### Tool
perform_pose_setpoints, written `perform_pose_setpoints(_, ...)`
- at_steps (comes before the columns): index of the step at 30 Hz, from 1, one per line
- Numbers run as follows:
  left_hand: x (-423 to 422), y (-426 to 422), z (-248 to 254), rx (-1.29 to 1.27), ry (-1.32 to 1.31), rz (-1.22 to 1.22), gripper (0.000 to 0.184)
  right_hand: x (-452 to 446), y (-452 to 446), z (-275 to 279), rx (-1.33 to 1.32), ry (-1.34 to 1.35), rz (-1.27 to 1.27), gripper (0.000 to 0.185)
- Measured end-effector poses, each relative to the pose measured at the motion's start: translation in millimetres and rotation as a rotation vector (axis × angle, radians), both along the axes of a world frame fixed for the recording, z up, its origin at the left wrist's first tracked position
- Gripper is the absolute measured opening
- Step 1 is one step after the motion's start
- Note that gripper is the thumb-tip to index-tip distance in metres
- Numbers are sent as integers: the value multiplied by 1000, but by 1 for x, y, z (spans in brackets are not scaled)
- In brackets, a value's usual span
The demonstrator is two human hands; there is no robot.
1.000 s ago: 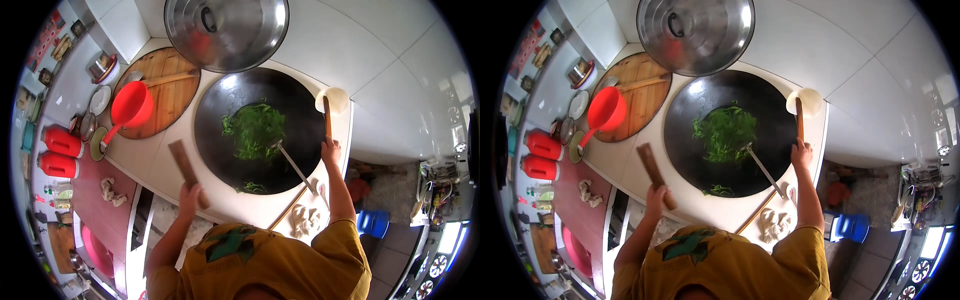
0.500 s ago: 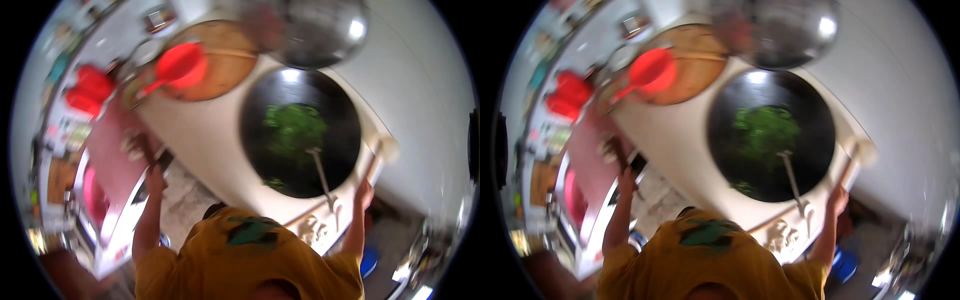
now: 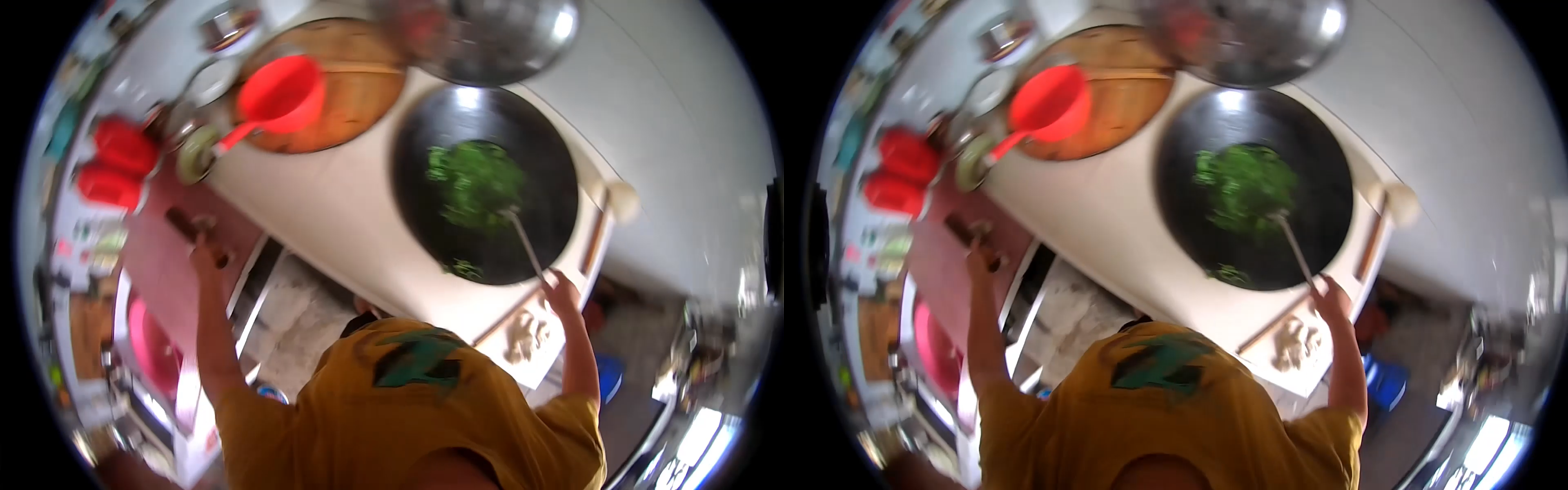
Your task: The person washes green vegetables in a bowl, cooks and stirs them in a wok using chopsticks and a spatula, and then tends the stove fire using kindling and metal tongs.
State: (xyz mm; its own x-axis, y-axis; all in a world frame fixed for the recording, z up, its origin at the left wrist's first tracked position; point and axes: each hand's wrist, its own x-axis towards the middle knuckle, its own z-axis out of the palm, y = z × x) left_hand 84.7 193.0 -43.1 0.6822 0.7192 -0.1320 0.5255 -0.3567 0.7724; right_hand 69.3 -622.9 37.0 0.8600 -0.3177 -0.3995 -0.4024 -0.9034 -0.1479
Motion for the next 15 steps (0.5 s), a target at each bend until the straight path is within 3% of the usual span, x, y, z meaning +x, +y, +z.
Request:
perform_pose_setpoints(2,41,-42,43,-639,-259,373,46,2,2,-13,-46,32,105,51)
perform_pose_setpoints(4,70,-76,73,-414,-81,461,54,5,3,-24,-145,75,132,45)
perform_pose_setpoints(6,83,-63,56,-347,-37,530,62,6,2,-37,-179,-7,129,43)
perform_pose_setpoints(8,93,-8,5,-460,-116,563,70,19,11,-33,-137,-78,106,40)
perform_pose_setpoints(11,94,12,-9,-556,-127,547,70,50,42,-30,-77,-49,14,37)
perform_pose_setpoints(14,90,30,-36,-570,-194,438,67,77,72,-10,-117,-22,10,36)
perform_pose_setpoints(15,86,46,-47,-262,20,229,64,79,79,-1,-146,-21,26,36)
